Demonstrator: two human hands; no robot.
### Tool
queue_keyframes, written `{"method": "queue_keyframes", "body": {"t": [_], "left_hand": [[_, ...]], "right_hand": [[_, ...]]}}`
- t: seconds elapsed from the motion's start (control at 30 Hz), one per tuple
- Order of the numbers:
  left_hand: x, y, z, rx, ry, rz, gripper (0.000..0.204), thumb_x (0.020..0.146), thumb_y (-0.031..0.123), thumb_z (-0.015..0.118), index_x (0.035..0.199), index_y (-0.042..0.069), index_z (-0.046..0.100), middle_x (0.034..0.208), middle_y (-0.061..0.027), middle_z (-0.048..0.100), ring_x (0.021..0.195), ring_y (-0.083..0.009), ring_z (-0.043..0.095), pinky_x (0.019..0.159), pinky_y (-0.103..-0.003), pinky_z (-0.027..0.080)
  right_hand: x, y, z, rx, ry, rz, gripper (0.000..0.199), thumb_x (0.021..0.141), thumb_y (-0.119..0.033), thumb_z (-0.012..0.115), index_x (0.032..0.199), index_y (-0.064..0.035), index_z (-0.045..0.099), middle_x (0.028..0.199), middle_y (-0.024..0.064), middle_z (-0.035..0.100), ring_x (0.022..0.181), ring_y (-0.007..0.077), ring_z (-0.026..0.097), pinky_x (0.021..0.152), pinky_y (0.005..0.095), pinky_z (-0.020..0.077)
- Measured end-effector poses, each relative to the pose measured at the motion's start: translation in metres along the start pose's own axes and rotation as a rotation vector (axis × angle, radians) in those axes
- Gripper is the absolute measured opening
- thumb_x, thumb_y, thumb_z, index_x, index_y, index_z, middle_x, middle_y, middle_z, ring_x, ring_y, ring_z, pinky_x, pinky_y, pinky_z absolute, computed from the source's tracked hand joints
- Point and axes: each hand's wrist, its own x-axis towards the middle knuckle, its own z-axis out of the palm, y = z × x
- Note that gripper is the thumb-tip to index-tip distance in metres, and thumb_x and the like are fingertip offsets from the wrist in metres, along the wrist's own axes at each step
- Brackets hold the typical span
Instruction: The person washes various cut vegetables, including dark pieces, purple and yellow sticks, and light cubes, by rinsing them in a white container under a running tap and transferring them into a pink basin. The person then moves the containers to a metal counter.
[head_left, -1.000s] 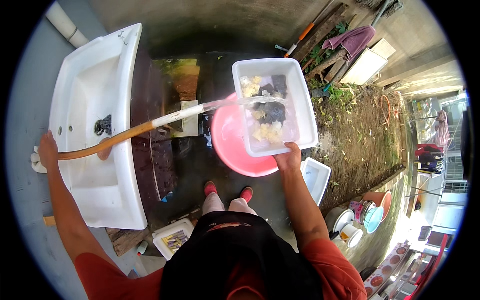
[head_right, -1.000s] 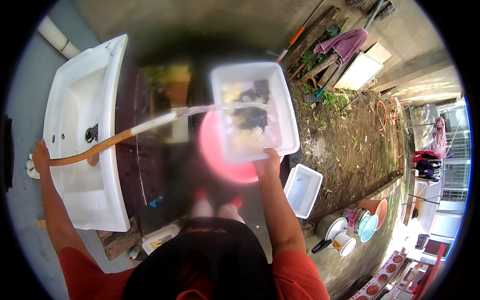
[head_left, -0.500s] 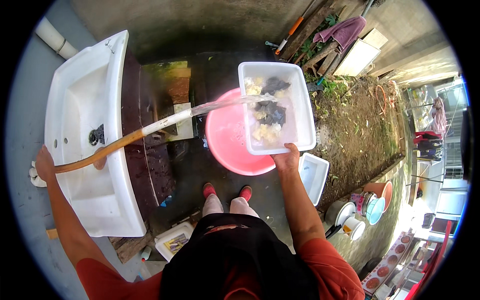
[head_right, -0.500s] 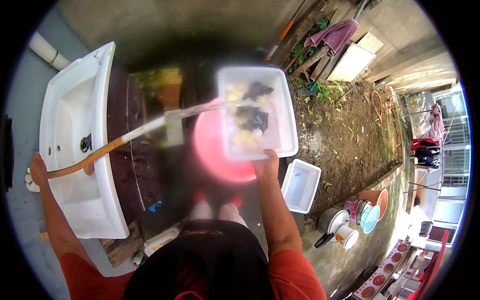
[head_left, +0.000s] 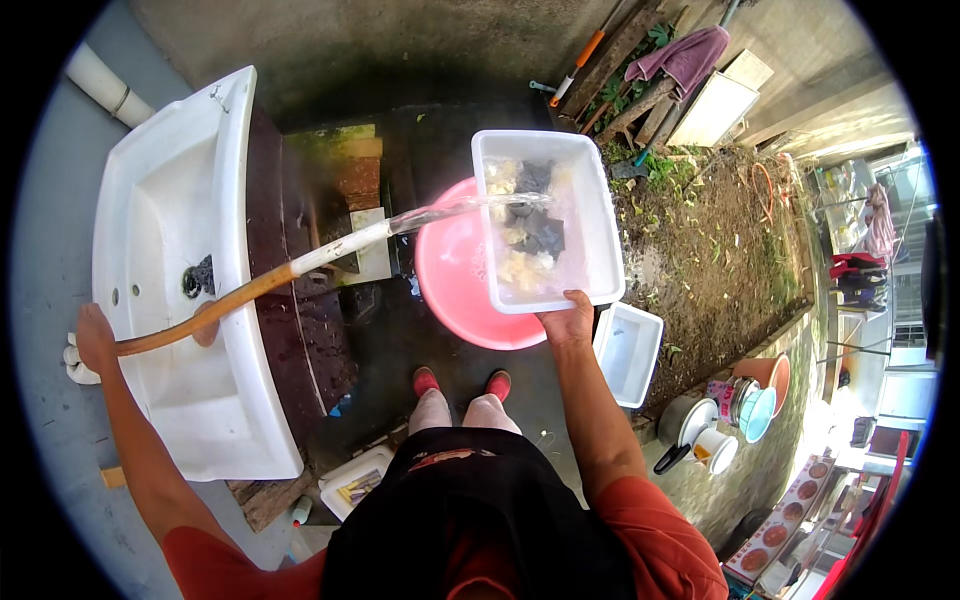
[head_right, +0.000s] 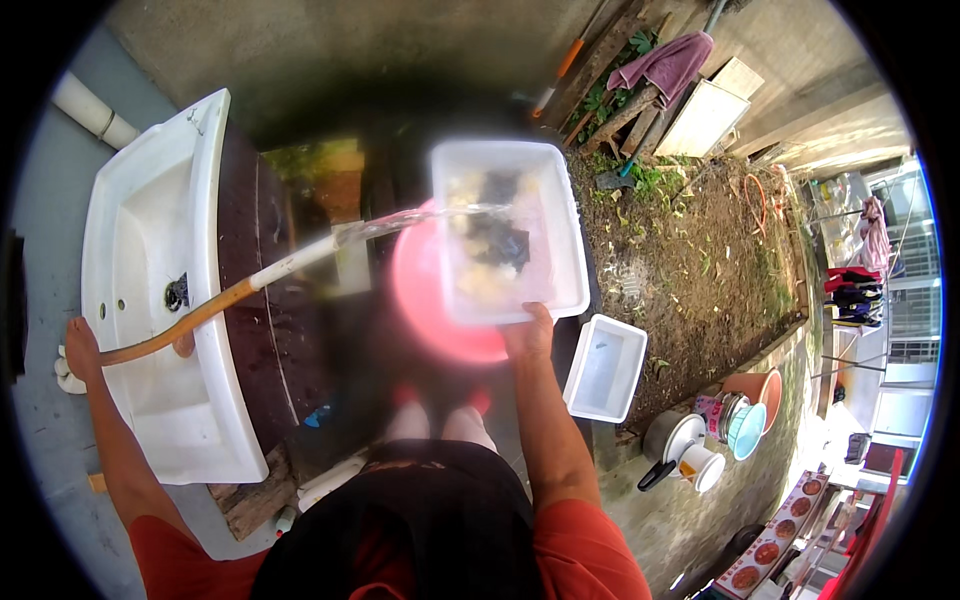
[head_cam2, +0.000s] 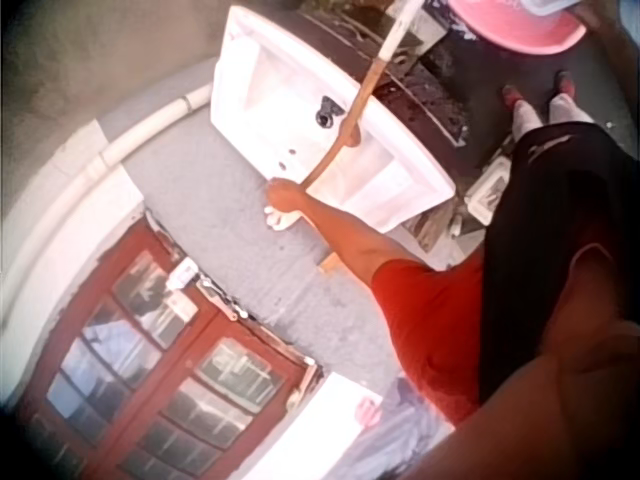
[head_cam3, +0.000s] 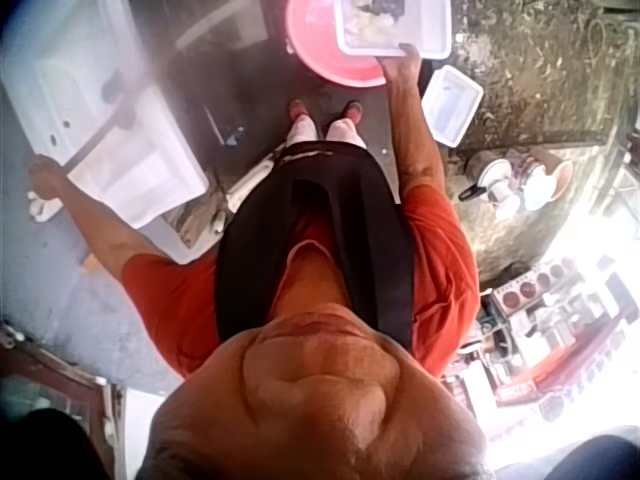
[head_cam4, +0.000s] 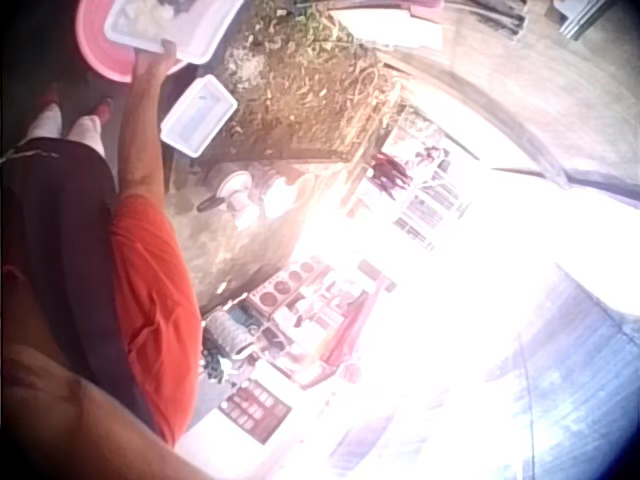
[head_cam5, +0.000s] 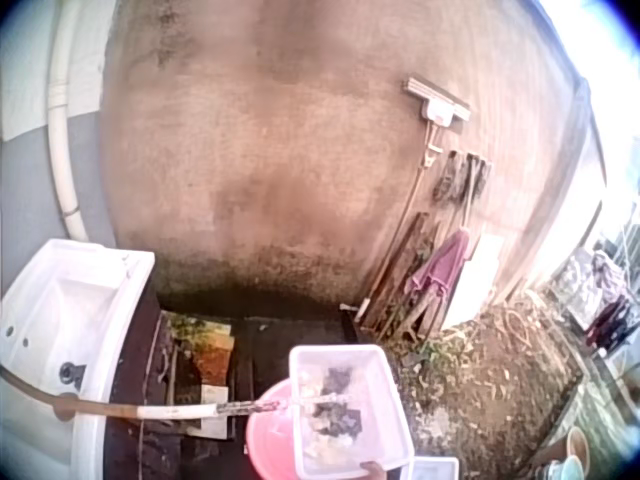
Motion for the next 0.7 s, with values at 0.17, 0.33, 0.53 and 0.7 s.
{"method": "queue_keyframes", "body": {"t": [0.17, 0.33, 0.53, 0.7], "left_hand": [[-0.008, 0.006, -0.009, -0.036, -0.017, -0.015, 0.043, 0.088, 0.042, 0.030, 0.106, 0.012, 0.055, 0.107, -0.0144, 0.059, 0.097, -0.0371, 0.054, 0.080, -0.043, 0.042], [-0.002, -0.007, -0.001, -0.072, 0.000, 0.056, 0.043, 0.089, 0.043, 0.032, 0.112, 0.013, 0.054, 0.110, -0.0127, 0.058, 0.099, -0.0354, 0.054, 0.082, -0.040, 0.042], [0.003, -0.014, 0.005, -0.106, -0.017, 0.117, 0.041, 0.091, 0.038, 0.036, 0.117, 0.011, 0.053, 0.115, -0.0110, 0.057, 0.104, -0.0316, 0.053, 0.087, -0.036, 0.040], [0.027, -0.056, 0.034, -0.462, 0.015, 0.458, 0.031, 0.088, 0.017, 0.042, 0.112, 0.003, 0.055, 0.110, -0.0122, 0.059, 0.101, -0.0258, 0.056, 0.086, -0.033, 0.041]], "right_hand": [[-0.002, 0.003, 0.007, -0.032, 0.042, -0.041, 0.077, 0.061, -0.009, 0.051, 0.134, -0.0042, 0.028, 0.131, 0.0200, 0.038, 0.121, 0.0420, 0.037, 0.095, 0.0654, 0.0318], [0.003, -0.001, 0.000, 0.092, 0.015, -0.003, 0.073, 0.063, 0.000, 0.049, 0.132, -0.0121, 0.030, 0.125, 0.0136, 0.038, 0.118, 0.0369, 0.038, 0.096, 0.0619, 0.0309], [0.004, -0.001, 0.001, 0.075, 0.053, -0.032, 0.073, 0.063, 0.001, 0.049, 0.132, -0.0118, 0.030, 0.124, 0.0137, 0.039, 0.117, 0.0372, 0.039, 0.094, 0.0618, 0.0328], [0.005, 0.006, -0.009, 0.005, 0.004, -0.080, 0.073, 0.061, -0.008, 0.050, 0.131, -0.0046, 0.032, 0.129, 0.0188, 0.040, 0.117, 0.0411, 0.041, 0.094, 0.0643, 0.0328]]}}
